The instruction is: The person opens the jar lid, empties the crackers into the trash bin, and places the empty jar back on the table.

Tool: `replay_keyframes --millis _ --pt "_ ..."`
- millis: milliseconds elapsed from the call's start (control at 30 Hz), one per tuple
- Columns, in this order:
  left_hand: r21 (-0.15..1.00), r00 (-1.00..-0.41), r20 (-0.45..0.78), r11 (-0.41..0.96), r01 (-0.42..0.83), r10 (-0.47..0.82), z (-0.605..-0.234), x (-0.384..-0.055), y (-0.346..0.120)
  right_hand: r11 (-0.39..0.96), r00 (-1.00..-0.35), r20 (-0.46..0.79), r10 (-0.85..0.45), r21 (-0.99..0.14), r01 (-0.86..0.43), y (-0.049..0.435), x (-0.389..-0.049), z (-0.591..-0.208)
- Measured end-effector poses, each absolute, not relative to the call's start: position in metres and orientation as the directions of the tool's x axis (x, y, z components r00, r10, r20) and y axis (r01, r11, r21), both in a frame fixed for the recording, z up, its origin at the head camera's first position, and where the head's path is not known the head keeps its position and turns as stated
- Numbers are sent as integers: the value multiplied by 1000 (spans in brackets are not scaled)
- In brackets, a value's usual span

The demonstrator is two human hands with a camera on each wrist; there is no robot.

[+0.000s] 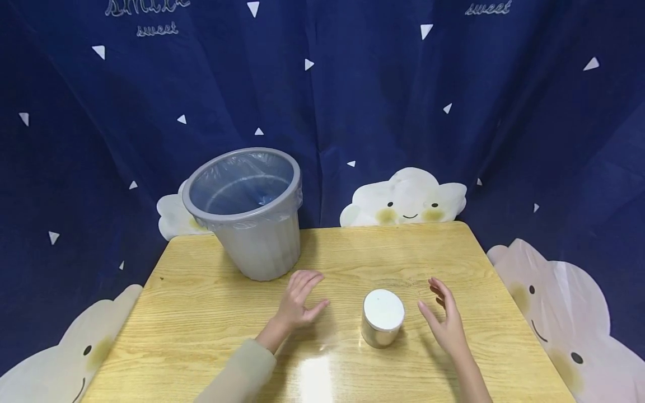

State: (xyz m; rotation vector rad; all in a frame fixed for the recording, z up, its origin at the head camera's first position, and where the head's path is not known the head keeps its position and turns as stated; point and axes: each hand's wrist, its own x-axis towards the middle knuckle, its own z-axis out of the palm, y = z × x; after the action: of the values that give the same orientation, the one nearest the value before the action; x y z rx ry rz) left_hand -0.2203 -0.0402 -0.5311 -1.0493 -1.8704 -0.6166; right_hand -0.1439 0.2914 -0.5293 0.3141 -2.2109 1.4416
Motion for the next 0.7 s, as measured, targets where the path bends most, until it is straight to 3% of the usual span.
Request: replay_keyframes --millis 267,533,700 --pt "26 -304 808 485 874 505 -539 -218 -23 314 -868 493 58 -834 -453 290 -132 -547" --pt "46 -316 766 442 896 560 -544 -215 -9 203 -863 504 34 -849 -487 286 -125 -559" --pt "104 -387 687 443 890 615 -546 -210 -3 166 -870 493 -6 -858 -487 284 -120 -563"
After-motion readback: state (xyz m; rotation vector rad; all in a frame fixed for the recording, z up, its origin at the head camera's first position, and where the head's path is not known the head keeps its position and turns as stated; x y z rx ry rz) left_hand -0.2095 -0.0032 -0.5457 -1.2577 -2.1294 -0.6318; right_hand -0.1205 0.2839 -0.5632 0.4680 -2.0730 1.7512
